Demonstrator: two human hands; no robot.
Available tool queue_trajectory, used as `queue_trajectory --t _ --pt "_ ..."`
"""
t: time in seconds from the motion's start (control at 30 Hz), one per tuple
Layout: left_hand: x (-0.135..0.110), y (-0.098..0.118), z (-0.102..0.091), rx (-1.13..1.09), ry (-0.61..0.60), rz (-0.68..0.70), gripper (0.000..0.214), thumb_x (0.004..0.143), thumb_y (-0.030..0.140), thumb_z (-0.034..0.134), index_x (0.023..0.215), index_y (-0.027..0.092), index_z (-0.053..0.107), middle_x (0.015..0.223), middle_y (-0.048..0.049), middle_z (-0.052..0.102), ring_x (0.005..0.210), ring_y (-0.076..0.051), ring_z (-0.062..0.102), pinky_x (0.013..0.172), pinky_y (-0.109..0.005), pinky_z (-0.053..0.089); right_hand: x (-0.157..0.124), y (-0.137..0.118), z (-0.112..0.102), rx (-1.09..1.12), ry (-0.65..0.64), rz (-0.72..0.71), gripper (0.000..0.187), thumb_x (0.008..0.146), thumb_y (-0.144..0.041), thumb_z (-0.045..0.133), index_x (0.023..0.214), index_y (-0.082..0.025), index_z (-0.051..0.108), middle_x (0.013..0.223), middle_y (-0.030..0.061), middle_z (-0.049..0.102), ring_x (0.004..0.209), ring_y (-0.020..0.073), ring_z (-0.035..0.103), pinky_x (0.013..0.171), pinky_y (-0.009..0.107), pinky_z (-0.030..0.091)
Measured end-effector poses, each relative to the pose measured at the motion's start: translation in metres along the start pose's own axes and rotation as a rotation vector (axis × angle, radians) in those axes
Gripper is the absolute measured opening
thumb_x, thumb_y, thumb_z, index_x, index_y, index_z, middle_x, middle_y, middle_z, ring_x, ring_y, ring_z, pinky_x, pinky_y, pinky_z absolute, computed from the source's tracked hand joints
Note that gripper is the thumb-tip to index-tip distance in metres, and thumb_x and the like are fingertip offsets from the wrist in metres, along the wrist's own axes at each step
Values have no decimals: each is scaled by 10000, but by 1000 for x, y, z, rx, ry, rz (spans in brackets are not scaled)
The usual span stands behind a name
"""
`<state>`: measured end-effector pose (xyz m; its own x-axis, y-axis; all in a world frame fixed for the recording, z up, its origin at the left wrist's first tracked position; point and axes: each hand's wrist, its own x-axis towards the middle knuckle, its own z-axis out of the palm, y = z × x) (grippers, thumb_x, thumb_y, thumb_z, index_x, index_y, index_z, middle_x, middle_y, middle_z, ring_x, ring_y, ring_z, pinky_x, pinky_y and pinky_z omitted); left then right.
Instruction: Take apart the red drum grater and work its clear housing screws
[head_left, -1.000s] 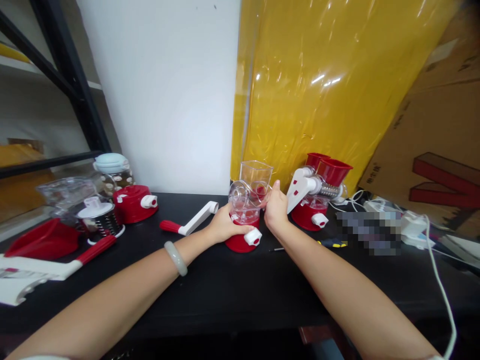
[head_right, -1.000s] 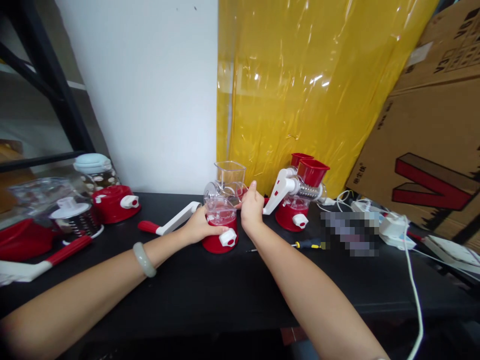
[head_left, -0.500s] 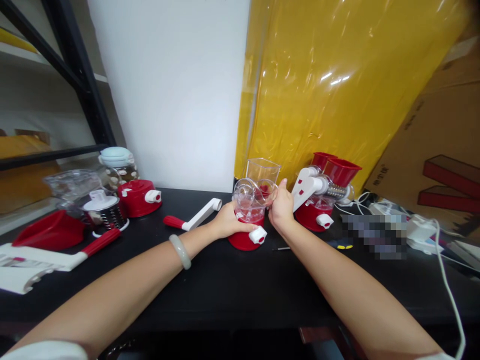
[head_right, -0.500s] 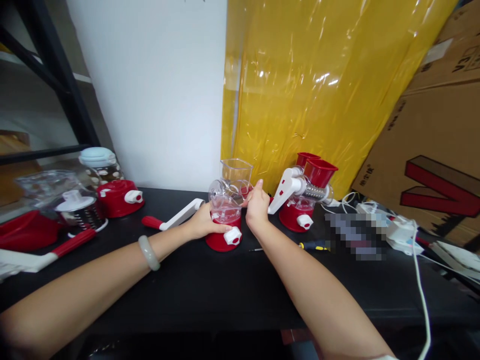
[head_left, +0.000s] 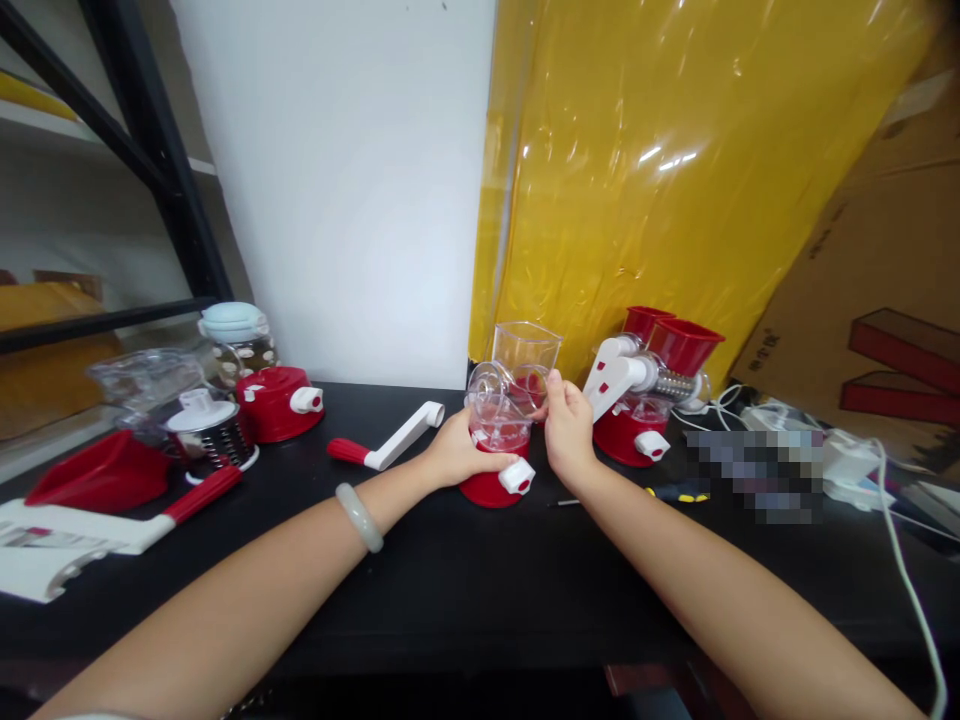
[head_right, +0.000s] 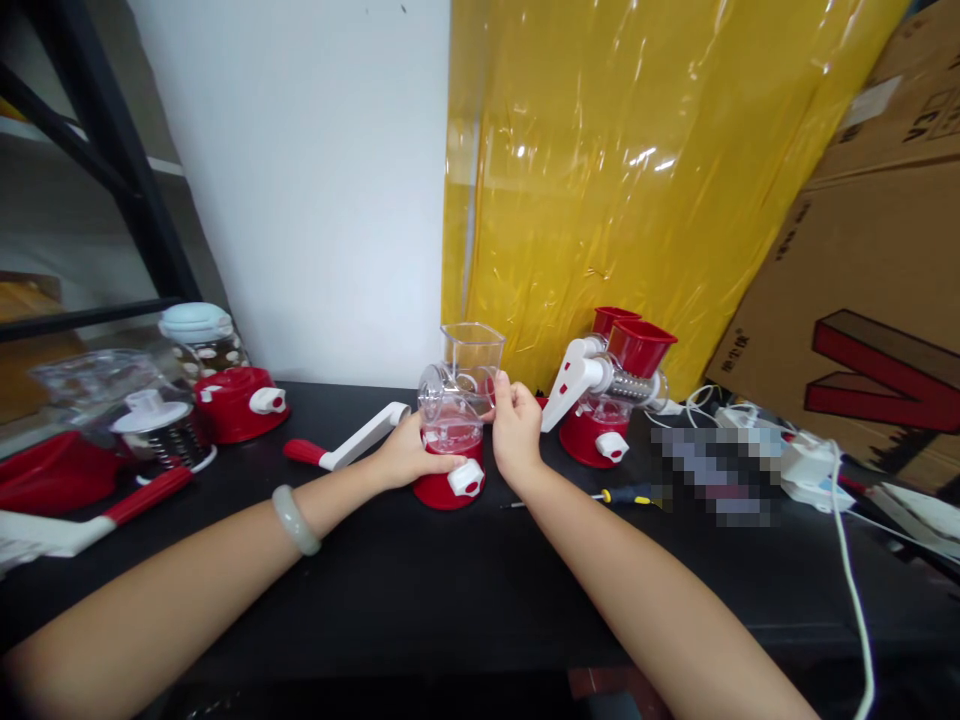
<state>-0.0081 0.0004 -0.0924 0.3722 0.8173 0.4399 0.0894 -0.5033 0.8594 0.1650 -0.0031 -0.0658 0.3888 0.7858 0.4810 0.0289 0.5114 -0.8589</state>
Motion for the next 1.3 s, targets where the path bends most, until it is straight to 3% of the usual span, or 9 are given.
queue_trajectory --t 0.3,0.53,0.63,0.73,0.83,0.97,1.1,1.2,1.3 --pt "0 3 3 -40 -31 -2 674 638 363 907 1211 126 642 1209 -160 749 1167 -343 697 1080 -507 502 -5 -2 0 -36 28 2 558 850 -760 564 619 -259 482 470 -56 530 512 149 529 574 309 421" --pt "-3 -1 -1 -28 -15 -53 737 615 387 928 1235 135 618 1268 -178 723 1179 -357 691 1081 -539 495 -4 2 -6 17 -60 -54 529 902 -704 527 625 -255 487 515 -38 560 536 152 573 628 314 491" --pt "-6 -1 -1 -8 5 -72 727 626 390 923 1232 159 594 1283 -163 715 1180 -349 691 1067 -526 507 1 7 -10 42 -46 -109 440 925 -658 509 756 -252 528 675 -7 634 675 177 639 738 351 536" --pt "-12 4 1 47 69 -82 751 639 411 913 1260 176 562 1291 -144 708 1186 -327 685 1075 -500 502 4 11 -16 53 24 -178 364 900 -608 581 982 -258 521 994 48 664 930 204 657 915 413 527" --pt "-19 15 5 179 210 -100 725 664 454 893 1245 181 556 1262 -133 709 1161 -317 687 1060 -496 503 0 11 -19 57 21 -255 515 846 -635 640 1170 -262 492 1277 111 584 1206 251 586 1088 489 442" --pt "-29 35 11 366 349 -85 652 666 498 877 1158 195 576 1144 -103 720 1069 -310 700 959 -467 544 -19 7 -11 82 -157 -307 937 650 -670 813 1382 -266 388 1485 163 471 1404 324 478 1169 544 391" --pt "-35 50 15 605 343 10 700 642 508 875 1189 198 568 1180 -119 677 1116 -341 657 963 -493 532 -33 -2 -2 103 -286 -176 1094 605 -546 903 1448 -271 262 1534 191 435 1438 342 458 1190 577 369" --pt "-35 56 12 696 281 19 851 589 539 912 1264 177 542 1226 -138 644 1175 -356 617 1019 -517 503 -29 -6 -2 190 -277 -26 1025 535 -436 961 1357 -289 366 1470 147 506 1373 325 521 1183 569 383" --pt "-30 55 0 693 121 8 1001 534 552 940 1350 167 507 1336 -161 604 1272 -362 566 1093 -516 464 -15 -1 -9 311 -303 70 899 519 -421 963 1245 -315 444 1395 92 567 1299 297 576 1163 573 405"
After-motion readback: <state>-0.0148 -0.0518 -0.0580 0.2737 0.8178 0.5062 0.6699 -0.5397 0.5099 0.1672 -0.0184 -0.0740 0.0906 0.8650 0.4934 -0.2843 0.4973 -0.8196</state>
